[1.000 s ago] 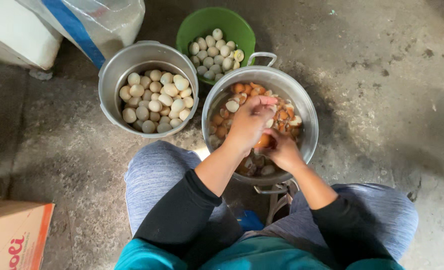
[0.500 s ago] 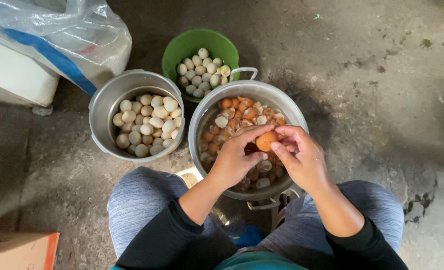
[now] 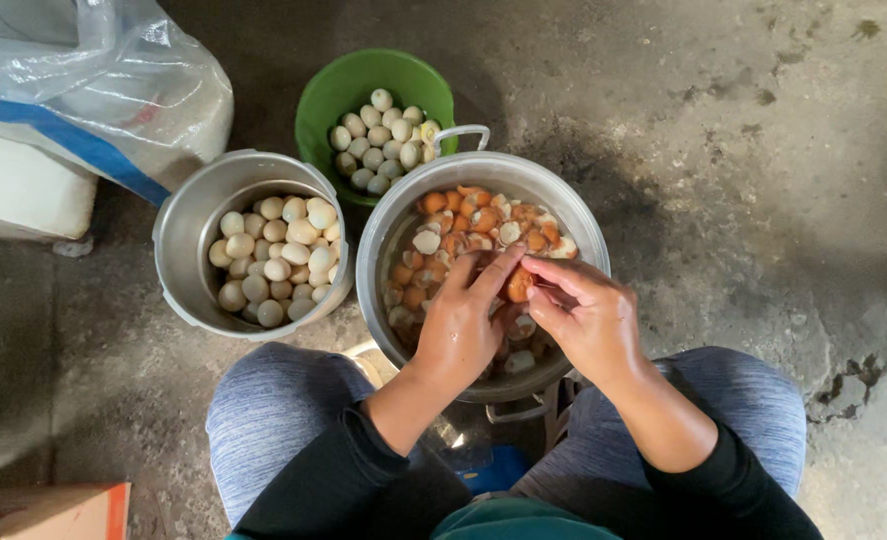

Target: The person peels boiled eggs by hand, removing the shells and placing the peeled eggs into a metal bucket. The shells are discarded into a pot of water.

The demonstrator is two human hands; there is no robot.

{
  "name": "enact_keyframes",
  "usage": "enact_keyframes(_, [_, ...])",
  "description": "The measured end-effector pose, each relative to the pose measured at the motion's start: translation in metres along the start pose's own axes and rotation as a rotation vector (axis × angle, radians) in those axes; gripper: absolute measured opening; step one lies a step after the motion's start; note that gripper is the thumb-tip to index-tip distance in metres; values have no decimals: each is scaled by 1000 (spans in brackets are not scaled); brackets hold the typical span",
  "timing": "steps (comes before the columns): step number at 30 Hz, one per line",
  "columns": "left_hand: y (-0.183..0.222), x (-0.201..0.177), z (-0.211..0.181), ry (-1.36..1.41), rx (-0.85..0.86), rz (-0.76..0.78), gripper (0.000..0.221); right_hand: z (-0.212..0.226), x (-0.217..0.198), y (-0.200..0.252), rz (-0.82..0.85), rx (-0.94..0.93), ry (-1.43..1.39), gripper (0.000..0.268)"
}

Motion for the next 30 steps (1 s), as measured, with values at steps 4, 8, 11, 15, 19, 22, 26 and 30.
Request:
enact_keyframes(4, [-2, 3, 2, 50, -3, 7, 67, 3, -3, -2, -41, -20, 160, 35])
enact_keyframes(8, [-1, 6, 8, 66, -39, 10, 66, 1, -5, -4, -41, -45, 272, 34])
enact_keyframes(11, [0, 13, 18, 174, -142, 74, 67, -7, -13, -11, -45, -18, 221, 29])
enact_keyframes(15, [1, 19, 24, 315, -200, 123, 66, -20, -13, -18, 83, 113, -154, 36])
enact_keyframes(19, [0, 10, 21, 285, -128, 54, 68, -23, -4, -12, 131, 158, -233, 47])
enact_keyframes(22, [0, 9, 21, 283, -131, 57, 70, -31, -4, -10, 112, 221, -173, 44])
enact_keyframes(26, [0, 12, 22, 321, -172, 78, 70, -31, -2, -12, 123, 194, -285, 44])
enact_keyframes(30, [-1, 12, 21, 288, -168, 61, 69, -35, -4, -11, 91, 187, -248, 44])
Point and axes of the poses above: each hand's wrist, its own y-axis away from the middle knuckle, its own x-axis out of the palm, z = x × y, the point moved 9 cm from there along -y, towards the middle knuckle, and after that the axes turned 15 degrees about -y, right-handed, at the moved point
